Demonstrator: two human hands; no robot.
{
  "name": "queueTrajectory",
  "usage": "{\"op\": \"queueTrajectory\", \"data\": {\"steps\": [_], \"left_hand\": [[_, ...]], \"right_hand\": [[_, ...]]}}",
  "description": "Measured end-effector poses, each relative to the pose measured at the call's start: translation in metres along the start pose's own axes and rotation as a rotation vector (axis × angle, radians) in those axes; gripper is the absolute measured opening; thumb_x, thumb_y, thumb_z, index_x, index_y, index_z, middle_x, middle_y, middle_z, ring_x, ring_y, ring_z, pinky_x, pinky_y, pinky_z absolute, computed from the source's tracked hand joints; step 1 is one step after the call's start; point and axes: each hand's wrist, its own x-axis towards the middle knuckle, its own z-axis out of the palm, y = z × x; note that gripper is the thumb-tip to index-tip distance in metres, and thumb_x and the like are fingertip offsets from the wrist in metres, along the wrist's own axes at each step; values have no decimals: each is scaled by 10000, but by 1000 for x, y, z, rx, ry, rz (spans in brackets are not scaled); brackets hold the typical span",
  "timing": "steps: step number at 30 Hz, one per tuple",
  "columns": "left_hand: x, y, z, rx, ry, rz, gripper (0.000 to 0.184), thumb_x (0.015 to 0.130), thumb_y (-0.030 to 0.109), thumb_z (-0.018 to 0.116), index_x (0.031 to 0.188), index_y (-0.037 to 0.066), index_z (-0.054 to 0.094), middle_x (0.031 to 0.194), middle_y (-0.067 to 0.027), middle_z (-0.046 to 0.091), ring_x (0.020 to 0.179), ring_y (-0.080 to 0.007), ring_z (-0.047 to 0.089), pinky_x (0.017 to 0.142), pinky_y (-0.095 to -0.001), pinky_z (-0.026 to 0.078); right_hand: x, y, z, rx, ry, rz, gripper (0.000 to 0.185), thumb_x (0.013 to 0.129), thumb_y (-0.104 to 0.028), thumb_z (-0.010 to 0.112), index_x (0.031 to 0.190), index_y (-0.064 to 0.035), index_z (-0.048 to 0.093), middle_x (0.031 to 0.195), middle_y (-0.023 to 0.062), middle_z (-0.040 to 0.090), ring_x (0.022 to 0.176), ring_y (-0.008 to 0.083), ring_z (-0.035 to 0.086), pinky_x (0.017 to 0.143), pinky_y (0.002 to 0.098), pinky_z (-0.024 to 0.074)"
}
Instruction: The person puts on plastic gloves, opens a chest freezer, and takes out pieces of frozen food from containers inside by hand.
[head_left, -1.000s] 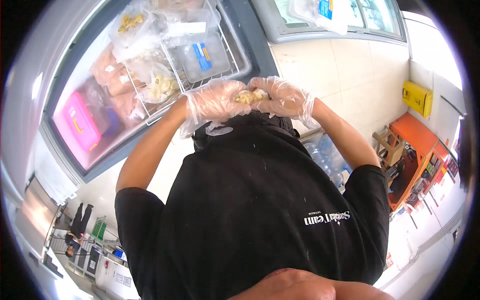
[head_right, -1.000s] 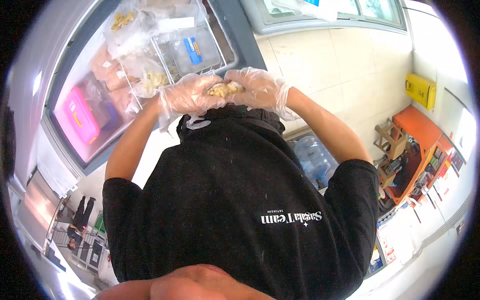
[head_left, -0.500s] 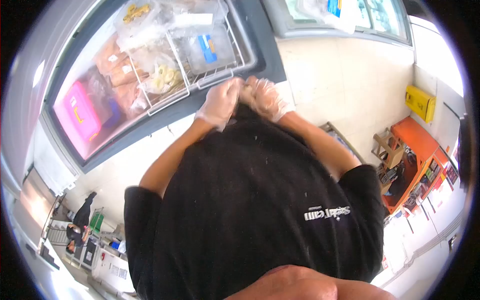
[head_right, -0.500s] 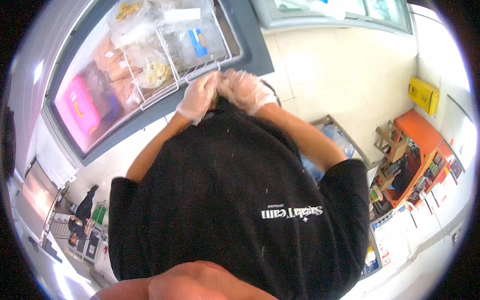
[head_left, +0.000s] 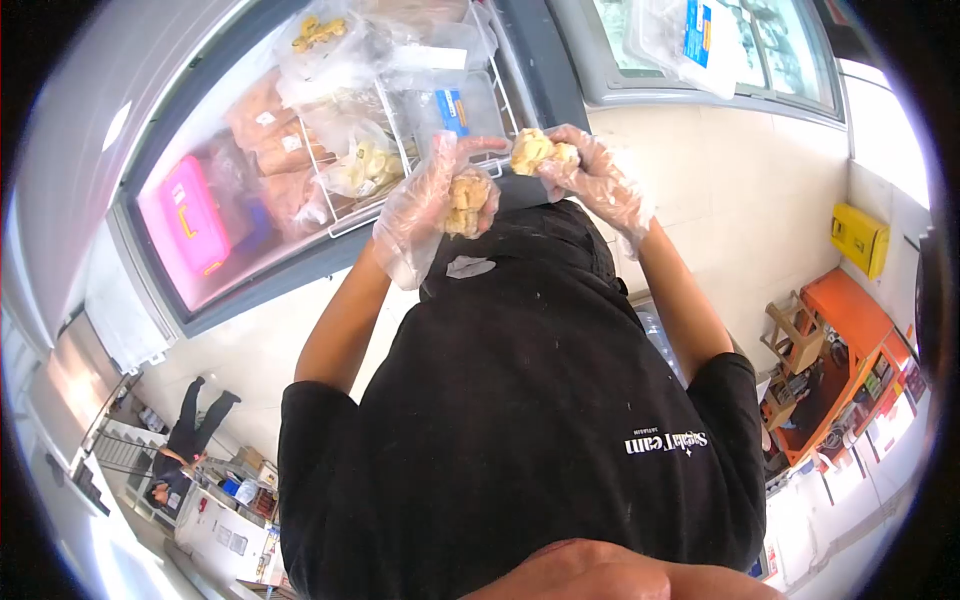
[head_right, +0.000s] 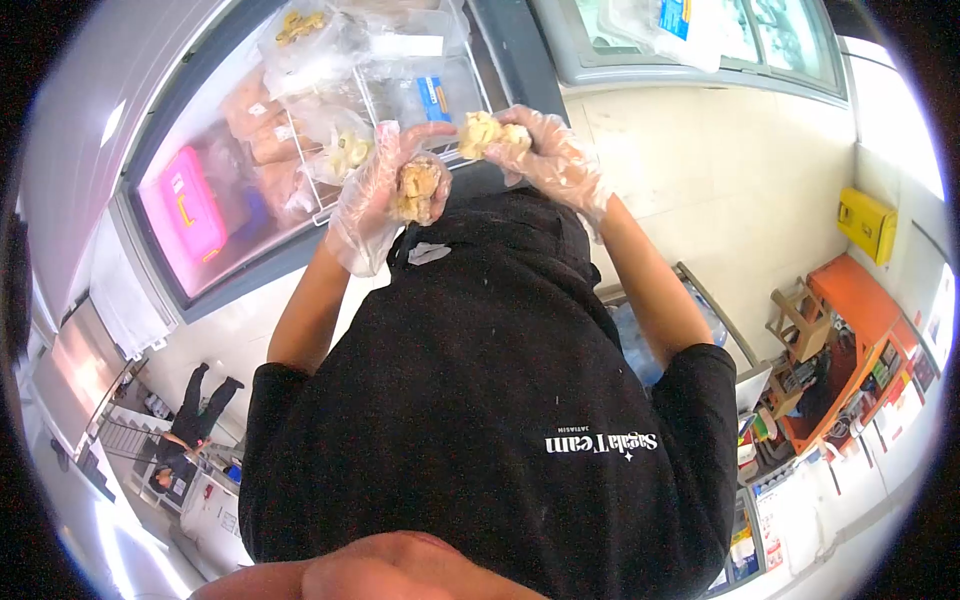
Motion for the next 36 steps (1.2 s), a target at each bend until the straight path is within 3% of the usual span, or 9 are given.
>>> {"op": "queueTrajectory", "data": {"steps": [2, 6, 7, 10, 22, 25, 28, 31, 36], "left_hand": [[1, 5, 3, -33, -26, 50, 840, 900, 747, 202, 1325, 73, 467, 736, -56, 563, 605, -146, 553, 555, -273, 452], [18, 0, -10, -162, 94, 56, 486, 983, 358, 531, 1359, 75, 411, 824, -67, 578, 715, -166, 573, 643, -306, 499], [29, -13, -33, -224, 50, 62, 583, 870, 55, 634, 1382, 83, 357, 971, -123, 592, 847, -221, 620, 719, -358, 541], [67, -55, -84, -404, 250, -47, 679, 813, -41, 657, 1390, 67, 316, 1093, -184, 573, 961, -295, 638, 785, -404, 555], [186, -132, -182, 75, 513, -23, 688, 758, 63, 729, 1360, -3, 403, 1086, -177, 612, 904, -258, 656, 794, -380, 534], [190, -125, -174, 997, 496, -105, 585, 850, 176, 691, 1352, 2, 443, 1164, -152, 606, 942, -258, 649, 820, -376, 533], [170, -88, -120, 790, 443, 382, 386, 898, 173, 634, 1234, 9, 537, 1124, -66, 622, 965, -174, 613, 769, -331, 543], [115, -14, -36, -45, -47, 241, 332, 912, 134, 621, 1218, 28, 547, 990, -41, 653, 927, -129, 608, 723, -280, 529], [112, -31, -17, 338, 203, 507, 252, 915, 45, 591, 1162, 27, 551, 1027, -58, 642, 896, -120, 602, 735, -261, 508]], "right_hand": [[-2, -17, -1, 64, 29, -2, 369, 908, -241, 694, 1161, -19, 543, 766, 11, 580, 683, 100, 570, 602, 262, 481], [3, -9, -12, 35, 103, 2, 364, 908, -262, 693, 1159, -45, 544, 778, -3, 576, 685, 79, 540, 639, 250, 460], [5, -5, -13, -11, 156, -22, 341, 907, -267, 693, 1136, -52, 561, 765, -7, 571, 669, 76, 530, 628, 241, 450], [4, 7, -19, 52, 251, 88, 336, 904, -280, 693, 1122, -52, 577, 745, -8, 564, 658, 76, 527, 620, 246, 451], [22, 52, -23, -75, 229, 115, 378, 880, -258, 690, 1149, -16, 582, 852, 63, 632, 709, 115, 598, 611, 273, 520], [29, 27, -15, -210, 236, 58, 363, 863, -217, 694, 1146, -19, 583, 857, 80, 638, 739, 126, 592, 621, 287, 504], [33, 1, -10, -372, 239, -76, 375, 848, -182, 699, 1155, -18, 560, 844, 147, 642, 743, 193, 602, 667, 339, 491], [40, -8, -10, -427, 176, -120, 351, 864, -178, 680, 1149, -23, 547, 868, 190, 644, 768, 270, 619, 710, 377, 491], [55, -9, 5, -621, 204, -141, 239, 906, -166, 607, 1090, -31, 537, 993, 262, 639, 917, 448, 615, 767, 474, 477]]}}
